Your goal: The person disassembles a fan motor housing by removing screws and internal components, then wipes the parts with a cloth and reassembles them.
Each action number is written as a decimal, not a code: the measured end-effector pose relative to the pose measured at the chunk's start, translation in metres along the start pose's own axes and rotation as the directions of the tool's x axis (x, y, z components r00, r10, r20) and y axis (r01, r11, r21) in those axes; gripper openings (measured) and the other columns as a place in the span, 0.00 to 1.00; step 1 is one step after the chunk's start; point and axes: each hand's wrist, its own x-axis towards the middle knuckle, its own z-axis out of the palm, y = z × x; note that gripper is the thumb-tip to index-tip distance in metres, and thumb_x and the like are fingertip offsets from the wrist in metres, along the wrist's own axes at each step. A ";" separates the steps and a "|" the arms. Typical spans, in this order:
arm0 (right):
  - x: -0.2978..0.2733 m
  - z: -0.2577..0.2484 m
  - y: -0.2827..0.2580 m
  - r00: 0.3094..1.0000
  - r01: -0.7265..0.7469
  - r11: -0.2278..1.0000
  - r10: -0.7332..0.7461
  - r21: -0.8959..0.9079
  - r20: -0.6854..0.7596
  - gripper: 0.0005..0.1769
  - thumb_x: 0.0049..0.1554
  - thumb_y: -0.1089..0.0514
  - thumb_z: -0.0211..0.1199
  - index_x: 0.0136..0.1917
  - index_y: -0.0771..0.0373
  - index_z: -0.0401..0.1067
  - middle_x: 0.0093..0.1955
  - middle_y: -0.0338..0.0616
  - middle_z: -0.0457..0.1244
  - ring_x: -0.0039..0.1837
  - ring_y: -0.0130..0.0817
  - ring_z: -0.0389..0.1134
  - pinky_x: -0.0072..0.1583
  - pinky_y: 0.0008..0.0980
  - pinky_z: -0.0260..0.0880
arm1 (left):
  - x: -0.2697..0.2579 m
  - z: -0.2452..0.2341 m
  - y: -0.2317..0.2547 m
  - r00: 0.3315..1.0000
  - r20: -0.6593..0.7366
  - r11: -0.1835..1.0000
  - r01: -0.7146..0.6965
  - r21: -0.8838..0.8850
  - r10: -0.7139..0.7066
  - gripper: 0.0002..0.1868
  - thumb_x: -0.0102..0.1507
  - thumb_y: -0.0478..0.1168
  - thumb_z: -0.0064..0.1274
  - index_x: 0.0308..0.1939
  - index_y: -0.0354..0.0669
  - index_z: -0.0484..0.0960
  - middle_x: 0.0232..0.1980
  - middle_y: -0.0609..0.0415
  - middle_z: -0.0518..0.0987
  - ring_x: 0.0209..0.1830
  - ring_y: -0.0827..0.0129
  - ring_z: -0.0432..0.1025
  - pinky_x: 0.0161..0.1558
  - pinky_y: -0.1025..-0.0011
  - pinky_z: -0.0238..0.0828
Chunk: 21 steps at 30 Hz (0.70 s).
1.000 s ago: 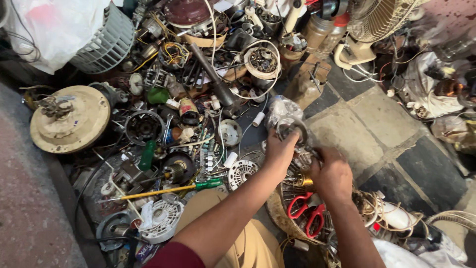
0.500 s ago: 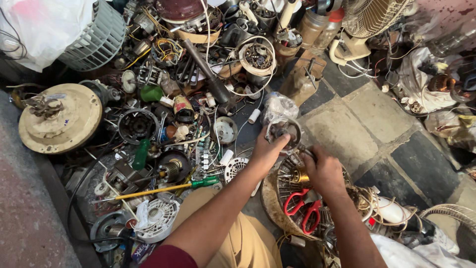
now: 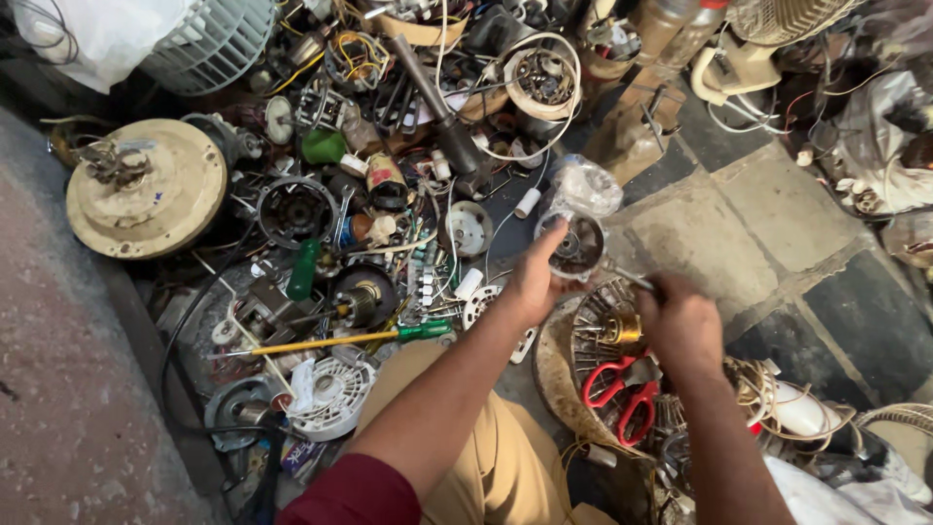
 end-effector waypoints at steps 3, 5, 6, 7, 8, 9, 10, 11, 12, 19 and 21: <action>0.001 -0.005 0.004 0.963 0.161 0.987 -0.161 -0.021 -0.218 0.11 0.59 0.57 0.66 0.55 0.60 0.78 0.51 0.54 0.71 0.50 0.49 0.74 0.56 0.45 0.74 | 0.005 0.000 0.004 0.994 -0.069 0.993 -0.072 0.096 0.079 0.28 0.68 0.61 0.48 0.55 0.41 0.77 0.42 0.51 0.82 0.33 0.65 0.78 0.32 0.64 0.77; 0.002 -0.007 0.002 0.889 0.267 0.945 -0.317 -0.190 -0.331 0.20 0.55 0.67 0.62 0.61 0.61 0.77 0.54 0.52 0.70 0.58 0.50 0.72 0.63 0.46 0.72 | 0.006 0.000 0.004 0.983 -0.144 0.980 -0.082 0.183 0.109 0.28 0.67 0.62 0.48 0.55 0.42 0.76 0.41 0.51 0.81 0.31 0.65 0.77 0.31 0.63 0.75; 0.004 -0.007 -0.002 0.889 0.268 0.945 -0.318 -0.190 -0.329 0.20 0.55 0.67 0.62 0.61 0.61 0.77 0.54 0.52 0.70 0.58 0.50 0.72 0.63 0.46 0.72 | 0.007 0.001 0.000 0.982 -0.139 0.969 -0.093 0.228 0.126 0.29 0.67 0.63 0.47 0.55 0.41 0.77 0.40 0.50 0.81 0.32 0.65 0.77 0.31 0.63 0.75; 0.007 -0.006 -0.007 0.865 0.392 0.905 -0.424 -0.166 -0.269 0.21 0.53 0.63 0.65 0.61 0.62 0.76 0.57 0.54 0.70 0.59 0.52 0.71 0.63 0.47 0.71 | 0.009 0.001 -0.005 0.981 -0.132 0.957 -0.101 0.272 0.141 0.30 0.66 0.63 0.46 0.54 0.40 0.78 0.39 0.49 0.82 0.32 0.66 0.78 0.32 0.63 0.75; 0.010 -0.004 -0.012 0.824 0.508 0.851 -0.525 -0.134 -0.212 0.24 0.52 0.60 0.67 0.62 0.64 0.75 0.60 0.56 0.69 0.61 0.54 0.70 0.63 0.48 0.70 | 0.010 0.001 -0.010 0.981 -0.133 0.958 -0.100 0.270 0.140 0.30 0.66 0.63 0.46 0.54 0.40 0.78 0.39 0.49 0.82 0.32 0.66 0.78 0.32 0.63 0.75; 0.012 0.000 -0.016 0.825 0.508 0.851 -0.526 -0.133 -0.209 0.24 0.52 0.60 0.67 0.62 0.64 0.75 0.60 0.56 0.69 0.61 0.54 0.70 0.63 0.48 0.70 | 0.010 0.001 -0.016 0.982 -0.120 0.961 -0.109 0.255 0.143 0.30 0.67 0.63 0.46 0.55 0.39 0.79 0.43 0.51 0.82 0.37 0.68 0.78 0.40 0.67 0.75; 0.013 0.004 -0.020 0.920 0.382 0.924 -0.377 0.025 -0.111 0.27 0.53 0.58 0.67 0.65 0.64 0.72 0.60 0.57 0.69 0.59 0.52 0.71 0.62 0.47 0.70 | 0.011 0.001 -0.020 0.984 -0.107 0.964 -0.117 0.239 0.146 0.30 0.68 0.62 0.46 0.56 0.39 0.79 0.46 0.53 0.83 0.42 0.71 0.78 0.48 0.71 0.76; 0.014 0.007 -0.023 0.973 0.224 0.960 -0.230 0.166 0.015 0.29 0.54 0.56 0.67 0.68 0.64 0.69 0.59 0.58 0.68 0.58 0.50 0.72 0.60 0.46 0.71 | 0.011 0.000 -0.022 0.983 -0.110 0.964 -0.118 0.239 0.148 0.30 0.68 0.62 0.46 0.56 0.39 0.79 0.46 0.53 0.83 0.42 0.71 0.78 0.48 0.71 0.76; 0.014 0.009 -0.024 0.972 0.226 0.960 -0.232 0.167 0.018 0.29 0.54 0.56 0.67 0.68 0.64 0.69 0.59 0.58 0.68 0.58 0.50 0.72 0.60 0.46 0.71 | 0.010 0.000 -0.023 0.979 -0.105 0.974 -0.155 0.168 0.174 0.28 0.69 0.59 0.48 0.55 0.36 0.80 0.47 0.52 0.83 0.44 0.70 0.78 0.50 0.70 0.75; 0.012 0.010 -0.019 0.988 0.137 0.990 -0.136 -0.010 0.078 0.25 0.58 0.47 0.66 0.64 0.61 0.72 0.48 0.61 0.70 0.51 0.56 0.74 0.55 0.50 0.72 | 0.008 0.004 -0.014 0.978 -0.031 0.976 -0.205 0.072 0.207 0.26 0.71 0.55 0.48 0.55 0.33 0.80 0.47 0.49 0.84 0.43 0.67 0.79 0.49 0.68 0.76; 0.009 0.009 -0.020 0.986 0.163 0.984 -0.159 -0.067 0.057 0.25 0.57 0.47 0.67 0.63 0.62 0.73 0.47 0.61 0.70 0.50 0.58 0.73 0.54 0.52 0.72 | 0.009 0.003 -0.016 0.977 -0.055 0.977 -0.202 0.074 0.207 0.26 0.71 0.55 0.47 0.54 0.33 0.80 0.46 0.49 0.84 0.42 0.66 0.79 0.48 0.68 0.77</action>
